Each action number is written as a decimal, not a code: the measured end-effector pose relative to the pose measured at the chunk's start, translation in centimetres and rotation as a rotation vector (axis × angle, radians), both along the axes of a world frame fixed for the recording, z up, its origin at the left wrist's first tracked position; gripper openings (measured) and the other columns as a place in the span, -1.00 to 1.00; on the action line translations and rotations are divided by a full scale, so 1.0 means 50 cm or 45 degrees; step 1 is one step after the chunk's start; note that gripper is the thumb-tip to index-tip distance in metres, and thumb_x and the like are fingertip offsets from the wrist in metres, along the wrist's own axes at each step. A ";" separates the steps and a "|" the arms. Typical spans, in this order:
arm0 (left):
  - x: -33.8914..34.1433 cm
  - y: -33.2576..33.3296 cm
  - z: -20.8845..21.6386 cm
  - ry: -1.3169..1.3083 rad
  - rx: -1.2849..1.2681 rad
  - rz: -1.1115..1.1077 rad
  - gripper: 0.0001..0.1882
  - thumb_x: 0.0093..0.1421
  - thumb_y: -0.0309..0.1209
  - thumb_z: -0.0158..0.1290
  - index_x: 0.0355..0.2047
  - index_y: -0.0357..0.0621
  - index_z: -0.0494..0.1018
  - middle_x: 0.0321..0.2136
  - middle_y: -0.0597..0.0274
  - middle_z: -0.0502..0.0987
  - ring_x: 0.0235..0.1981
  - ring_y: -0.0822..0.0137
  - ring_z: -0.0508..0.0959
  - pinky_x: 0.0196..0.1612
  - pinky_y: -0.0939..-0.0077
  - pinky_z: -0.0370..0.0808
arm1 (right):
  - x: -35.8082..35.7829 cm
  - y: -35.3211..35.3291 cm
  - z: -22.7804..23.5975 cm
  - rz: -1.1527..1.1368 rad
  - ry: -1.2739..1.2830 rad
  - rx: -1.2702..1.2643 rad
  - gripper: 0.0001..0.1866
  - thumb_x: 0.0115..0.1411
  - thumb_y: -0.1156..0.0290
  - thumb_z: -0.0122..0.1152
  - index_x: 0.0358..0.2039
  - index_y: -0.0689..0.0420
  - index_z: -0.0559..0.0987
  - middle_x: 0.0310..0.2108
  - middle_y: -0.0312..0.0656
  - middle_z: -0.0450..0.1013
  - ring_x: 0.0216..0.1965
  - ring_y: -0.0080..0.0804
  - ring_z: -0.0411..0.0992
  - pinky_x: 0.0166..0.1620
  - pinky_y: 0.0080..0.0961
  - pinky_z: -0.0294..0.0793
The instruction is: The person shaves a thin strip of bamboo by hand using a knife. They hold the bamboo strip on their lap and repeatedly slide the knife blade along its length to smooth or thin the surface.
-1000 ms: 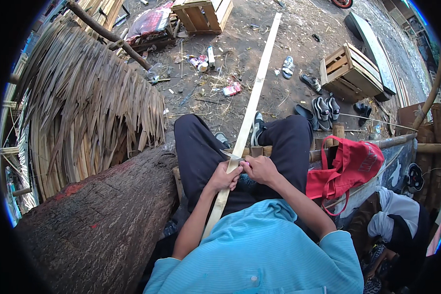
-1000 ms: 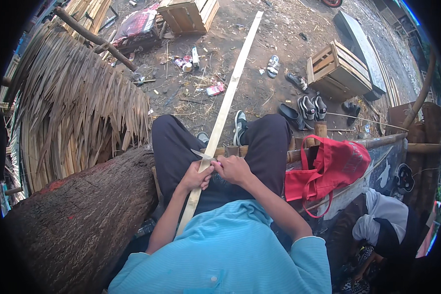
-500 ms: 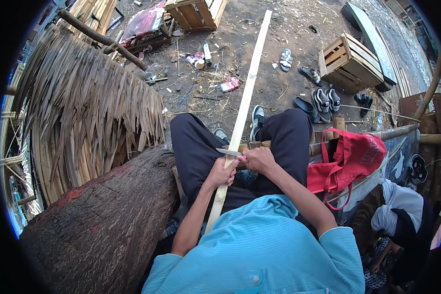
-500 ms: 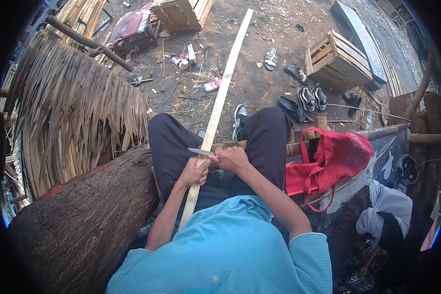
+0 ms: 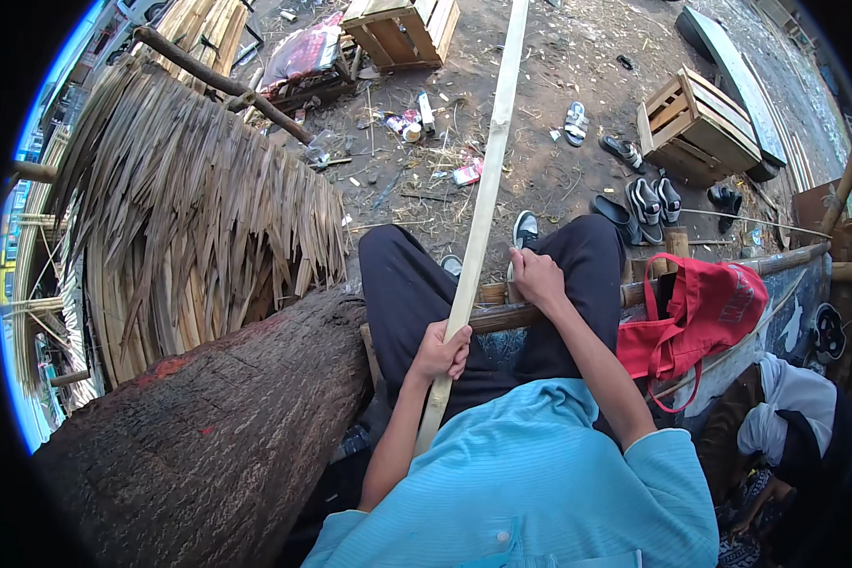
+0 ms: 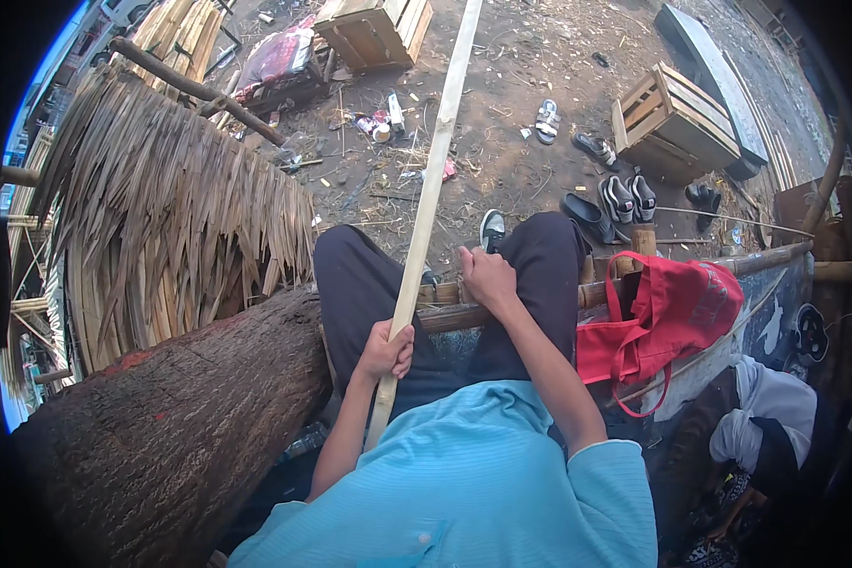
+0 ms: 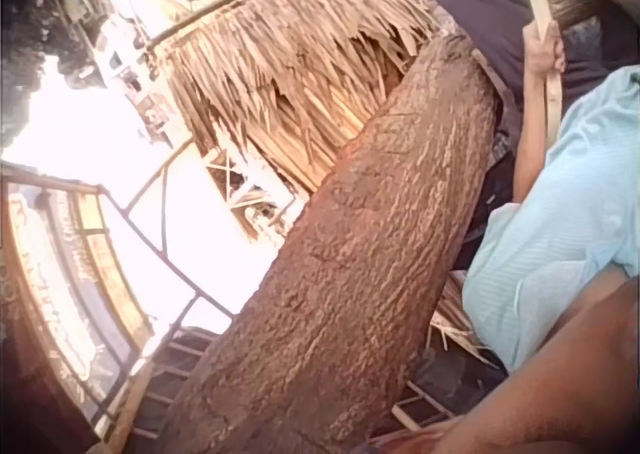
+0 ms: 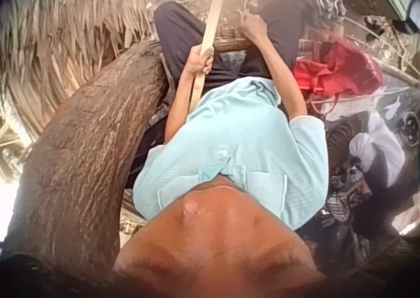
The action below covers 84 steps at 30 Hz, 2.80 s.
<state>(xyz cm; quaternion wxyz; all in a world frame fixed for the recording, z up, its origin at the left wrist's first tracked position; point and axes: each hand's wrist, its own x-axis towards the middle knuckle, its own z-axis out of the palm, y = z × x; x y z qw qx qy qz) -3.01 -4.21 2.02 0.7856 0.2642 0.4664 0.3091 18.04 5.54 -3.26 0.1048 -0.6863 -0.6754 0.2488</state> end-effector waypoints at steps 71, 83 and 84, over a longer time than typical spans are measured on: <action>0.037 0.032 -0.020 0.575 -0.064 -0.227 -0.90 0.04 -0.50 0.06 -0.43 -0.28 0.44 -0.77 0.30 0.38 -0.84 0.46 0.40 -0.80 0.55 0.37 | -0.034 -0.115 0.022 0.689 0.397 0.061 -0.53 0.20 -0.03 -0.08 -0.62 0.09 0.45 -0.73 -0.05 0.40 -0.66 0.03 0.40 -0.55 -0.11 0.37; 0.035 0.043 -0.026 0.669 0.091 -0.234 -0.87 0.07 -0.49 0.06 -0.36 -0.27 0.44 -0.75 0.31 0.37 -0.85 0.47 0.38 -0.82 0.56 0.35 | -0.057 -0.122 -0.016 0.563 0.168 0.208 -0.47 0.19 -0.13 -0.11 -0.62 0.08 0.43 -0.77 -0.06 0.40 -0.70 -0.06 0.44 -0.64 -0.19 0.38; 0.035 0.044 -0.024 0.665 0.083 -0.221 -0.88 0.08 -0.49 0.06 -0.37 -0.27 0.43 -0.76 0.31 0.36 -0.85 0.47 0.38 -0.82 0.56 0.34 | -0.058 -0.123 -0.017 0.559 0.162 0.212 -0.47 0.19 -0.13 -0.11 -0.62 0.08 0.43 -0.77 -0.06 0.40 -0.70 -0.06 0.44 -0.64 -0.19 0.38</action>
